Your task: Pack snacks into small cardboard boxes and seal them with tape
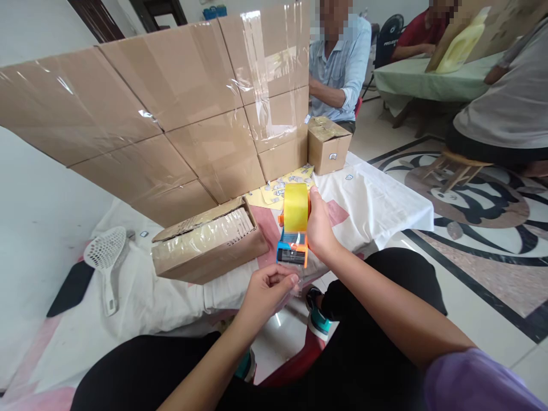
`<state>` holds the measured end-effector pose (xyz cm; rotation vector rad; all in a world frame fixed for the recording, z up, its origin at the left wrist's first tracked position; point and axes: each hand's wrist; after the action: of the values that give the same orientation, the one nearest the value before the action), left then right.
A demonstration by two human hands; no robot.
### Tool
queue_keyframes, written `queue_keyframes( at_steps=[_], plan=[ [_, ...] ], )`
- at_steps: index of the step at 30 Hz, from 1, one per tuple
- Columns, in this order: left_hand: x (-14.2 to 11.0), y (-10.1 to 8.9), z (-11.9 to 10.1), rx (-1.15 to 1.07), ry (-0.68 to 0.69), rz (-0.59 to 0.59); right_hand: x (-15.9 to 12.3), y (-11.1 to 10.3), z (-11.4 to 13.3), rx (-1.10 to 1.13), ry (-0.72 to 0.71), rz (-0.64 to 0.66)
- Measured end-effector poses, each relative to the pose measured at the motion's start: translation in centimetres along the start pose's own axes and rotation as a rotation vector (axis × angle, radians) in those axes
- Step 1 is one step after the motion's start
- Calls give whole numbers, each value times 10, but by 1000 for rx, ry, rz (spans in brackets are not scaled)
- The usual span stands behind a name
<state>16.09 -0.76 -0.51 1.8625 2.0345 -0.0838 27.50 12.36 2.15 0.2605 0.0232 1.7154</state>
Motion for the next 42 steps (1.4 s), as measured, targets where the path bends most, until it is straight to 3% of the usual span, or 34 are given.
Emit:
queue_keyframes(
  at_steps=[3, 7, 12, 18, 22, 26, 31, 35, 42],
  plan=[
    [8, -1, 6, 33, 59, 12, -6, 3, 11, 46, 43, -71],
    [13, -5, 11, 117, 94, -3, -13, 7, 21, 0, 42, 28],
    [13, -6, 11, 199, 115, 3, -10, 4, 25, -106, -71, 74],
    [-2, 1, -8, 128, 17, 69, 1, -10, 26, -286, -216, -21],
    [-10, 2, -17, 108, -35, 77, 3, -12, 28, -284, -173, -25],
    [-10, 1, -12, 110, -38, 63, 1, -8, 32, -219, -94, -79],
    [1, -1, 2, 80, 59, 37, -5, -3, 31, -81, 86, -132],
    [8, -1, 10, 51, 142, 28, -9, 0, 18, -15, 129, -58],
    [5, -15, 10, 362, 332, -38, -4, 1, 14, 169, 224, -62]
  ],
)
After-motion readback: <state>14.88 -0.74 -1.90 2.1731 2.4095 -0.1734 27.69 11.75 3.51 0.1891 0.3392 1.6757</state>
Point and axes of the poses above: each hand's wrist, its own x-axis towards the middle knuckle, its own y-axis out of the palm, z = x × y, and after that the axes turned 5 degrees about -x, right-handed
